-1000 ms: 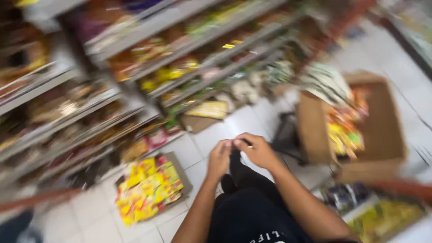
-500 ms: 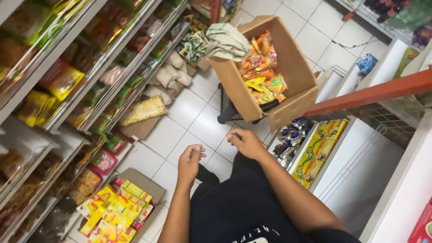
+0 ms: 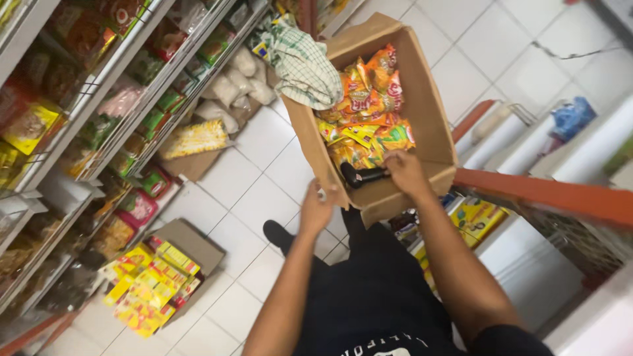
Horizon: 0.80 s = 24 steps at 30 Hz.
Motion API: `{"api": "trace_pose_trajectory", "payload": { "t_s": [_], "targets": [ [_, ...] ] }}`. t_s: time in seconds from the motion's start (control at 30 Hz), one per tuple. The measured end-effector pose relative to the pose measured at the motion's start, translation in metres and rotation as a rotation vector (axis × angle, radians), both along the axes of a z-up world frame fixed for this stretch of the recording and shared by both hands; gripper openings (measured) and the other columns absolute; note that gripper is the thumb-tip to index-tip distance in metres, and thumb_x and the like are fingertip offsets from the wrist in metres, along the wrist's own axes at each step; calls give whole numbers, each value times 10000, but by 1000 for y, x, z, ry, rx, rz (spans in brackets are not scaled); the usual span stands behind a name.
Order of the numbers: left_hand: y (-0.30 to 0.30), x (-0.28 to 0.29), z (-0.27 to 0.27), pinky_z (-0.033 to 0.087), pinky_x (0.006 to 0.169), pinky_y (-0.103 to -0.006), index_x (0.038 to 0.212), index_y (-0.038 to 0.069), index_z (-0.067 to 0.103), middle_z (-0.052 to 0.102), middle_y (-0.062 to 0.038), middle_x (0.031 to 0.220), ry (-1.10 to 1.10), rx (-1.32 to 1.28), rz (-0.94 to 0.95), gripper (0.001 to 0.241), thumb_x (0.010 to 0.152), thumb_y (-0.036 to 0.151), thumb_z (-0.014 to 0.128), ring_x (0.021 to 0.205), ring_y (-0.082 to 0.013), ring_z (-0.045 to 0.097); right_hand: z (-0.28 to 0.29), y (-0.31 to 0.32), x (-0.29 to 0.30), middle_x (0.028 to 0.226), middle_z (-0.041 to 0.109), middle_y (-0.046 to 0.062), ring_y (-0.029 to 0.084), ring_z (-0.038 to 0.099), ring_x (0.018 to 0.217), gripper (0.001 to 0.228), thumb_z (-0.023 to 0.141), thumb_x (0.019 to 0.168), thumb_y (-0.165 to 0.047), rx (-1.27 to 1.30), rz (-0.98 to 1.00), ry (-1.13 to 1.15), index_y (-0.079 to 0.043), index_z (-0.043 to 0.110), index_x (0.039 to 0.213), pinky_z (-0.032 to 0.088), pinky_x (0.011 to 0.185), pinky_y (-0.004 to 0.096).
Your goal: The person wipes down small packets of food seasoning with a cloth, scans them with a handheld barcode scanner, and places them onto a retail shelf one by one.
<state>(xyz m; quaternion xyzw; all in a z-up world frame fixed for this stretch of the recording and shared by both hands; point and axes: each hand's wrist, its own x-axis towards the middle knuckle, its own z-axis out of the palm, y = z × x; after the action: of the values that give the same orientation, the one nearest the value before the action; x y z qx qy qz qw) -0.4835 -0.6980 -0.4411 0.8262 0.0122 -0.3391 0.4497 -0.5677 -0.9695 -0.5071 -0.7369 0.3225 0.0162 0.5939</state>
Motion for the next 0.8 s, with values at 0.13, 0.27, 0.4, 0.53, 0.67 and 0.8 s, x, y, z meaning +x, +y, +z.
{"api": "trace_pose_trajectory", "payload": {
  "t_s": [0.13,0.27,0.4,0.53,0.67,0.8],
  "targets": [
    [-49,-15,-20,506,972,-510,1525,2,272,536,-315,1376,36,149,-119,734,985,400,571,1189,-466,601,-79,-54,47,969,776,113,216,749,829,227,659,962,-219,-263,381,315,-49,762,1071,583,780,359],
    [-61,-22,-27,493,981,-522,1556,32,226,559,-299,1370,118,210,-105,673,1014,331,491,1211,-471,585,-136,-73,77,1171,756,141,281,730,1024,432,721,937,-351,-460,350,398,-51,708,1247,572,891,394],
    [-61,-13,-27,489,985,-522,1558,62,241,588,-290,1346,166,182,-99,639,1018,317,471,1195,-467,594,-162,-78,75,1286,407,493,713,447,1199,1499,1065,548,-651,-699,299,743,263,243,1407,425,838,600],
    [-68,-7,-23,487,978,-531,1562,76,231,604,-281,1325,248,244,-109,643,1016,329,456,1175,-472,601,-171,-74,68,1346,537,343,439,576,1228,1199,954,584,-428,-582,148,803,129,298,1419,486,980,475],
    [-76,-3,-14,488,980,-524,1533,43,285,584,-291,1325,216,318,-136,658,1000,357,508,1181,-471,595,-147,-78,66,1241,668,264,410,654,1171,658,801,767,-298,-469,90,861,2,554,1298,537,962,468],
    [-73,12,12,466,1000,-524,1379,-44,466,578,-300,1327,-614,331,-66,655,952,405,675,1201,-500,584,-65,-70,75,1137,706,271,418,680,1093,412,742,847,-210,-467,203,681,-12,663,1200,552,927,470]
  ]
}}
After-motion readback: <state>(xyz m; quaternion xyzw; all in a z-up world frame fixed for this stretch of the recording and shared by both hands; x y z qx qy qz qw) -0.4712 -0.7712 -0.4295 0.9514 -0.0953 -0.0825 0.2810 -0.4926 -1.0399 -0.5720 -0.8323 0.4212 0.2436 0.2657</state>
